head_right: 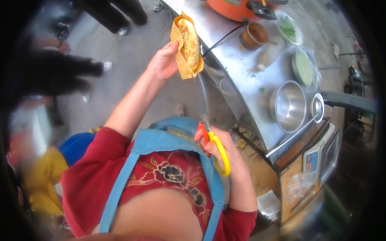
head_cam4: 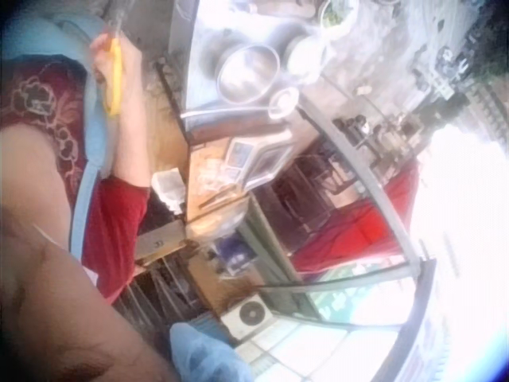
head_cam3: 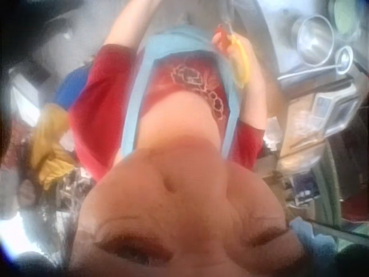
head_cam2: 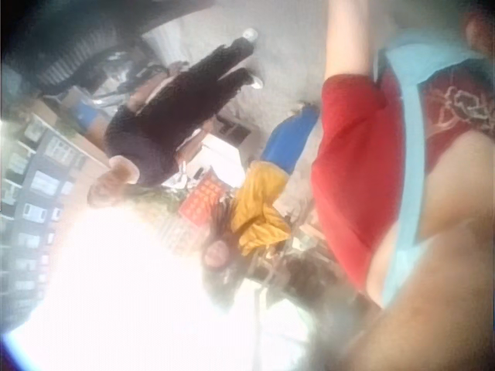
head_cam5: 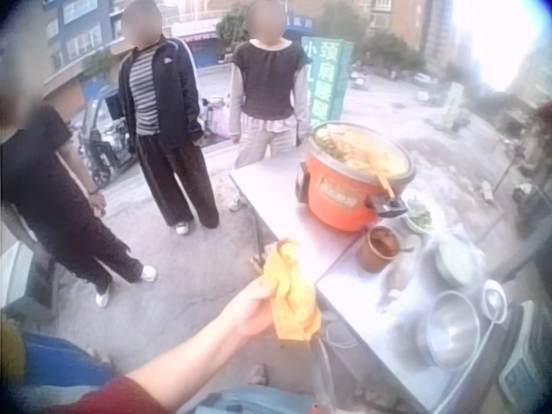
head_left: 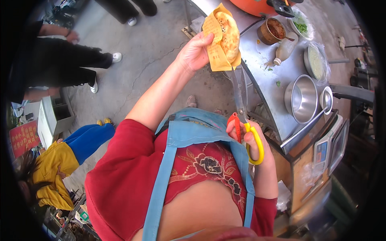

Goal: The person prepares street food wraps by filling split buns with cooked ingredients from a pot, adding sauces and seasonings, and placing them into a bowl. They also retrieve a bun from a freezer, cut it open with scissors, and continue filling it before serving.

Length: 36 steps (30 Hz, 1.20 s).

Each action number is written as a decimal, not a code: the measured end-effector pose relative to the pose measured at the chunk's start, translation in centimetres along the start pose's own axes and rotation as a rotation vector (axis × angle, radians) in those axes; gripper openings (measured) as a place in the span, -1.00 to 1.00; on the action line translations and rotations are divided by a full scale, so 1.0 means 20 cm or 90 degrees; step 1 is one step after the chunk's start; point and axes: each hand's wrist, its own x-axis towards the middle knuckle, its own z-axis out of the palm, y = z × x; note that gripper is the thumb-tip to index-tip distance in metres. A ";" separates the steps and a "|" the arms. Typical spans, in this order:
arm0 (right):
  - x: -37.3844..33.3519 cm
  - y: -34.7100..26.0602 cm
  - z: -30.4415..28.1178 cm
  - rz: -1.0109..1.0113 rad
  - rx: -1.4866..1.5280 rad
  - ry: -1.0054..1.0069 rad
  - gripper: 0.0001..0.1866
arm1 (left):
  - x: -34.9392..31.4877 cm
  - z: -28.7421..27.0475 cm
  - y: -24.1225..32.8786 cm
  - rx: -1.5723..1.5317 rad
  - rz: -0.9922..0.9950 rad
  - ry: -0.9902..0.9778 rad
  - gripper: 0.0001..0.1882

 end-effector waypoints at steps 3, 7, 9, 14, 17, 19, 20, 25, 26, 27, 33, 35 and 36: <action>0.03 0.01 0.02 -0.009 0.031 0.003 -0.15 | 0.02 0.00 0.02 0.007 -0.013 -0.033 -0.47; 0.08 0.02 0.01 -0.025 0.031 -0.018 -0.18 | 0.03 0.00 0.05 0.021 -0.018 -0.052 -0.46; 0.09 0.03 0.00 -0.068 0.057 -0.051 -0.27 | 0.04 0.01 0.05 0.025 -0.016 -0.047 -0.46; 0.10 0.02 0.02 -0.076 0.067 -0.031 -0.28 | 0.05 0.02 0.08 0.016 -0.020 -0.068 -0.45; 0.12 0.00 0.05 -0.068 -0.004 0.017 -0.18 | 0.05 0.03 0.11 0.032 -0.030 -0.100 -0.45; 0.14 -0.01 0.06 -0.070 -0.052 0.021 -0.12 | 0.05 0.05 0.12 0.033 -0.009 -0.077 -0.47; 0.15 -0.01 0.06 -0.064 -0.059 0.013 -0.12 | 0.05 0.06 0.13 0.033 -0.013 -0.066 -0.48; 0.20 -0.01 0.05 -0.099 -0.075 0.022 -0.15 | 0.03 0.12 0.16 0.041 -0.011 -0.056 -0.53; 0.21 -0.01 0.06 -0.116 -0.093 0.022 -0.15 | 0.02 0.13 0.17 0.044 -0.004 -0.042 -0.55; 0.22 0.00 0.06 -0.127 -0.087 0.019 -0.16 | 0.02 0.14 0.17 0.036 0.000 -0.036 -0.54; 0.29 0.00 0.12 -0.178 -0.034 0.031 -0.16 | 0.02 0.17 0.17 0.062 0.033 -0.006 -0.55; 0.30 -0.02 0.13 -0.197 -0.034 0.038 -0.17 | 0.02 0.17 0.18 0.065 0.039 -0.010 -0.54; 0.30 -0.03 0.13 -0.213 -0.055 0.048 -0.17 | 0.02 0.18 0.19 0.066 0.043 -0.006 -0.54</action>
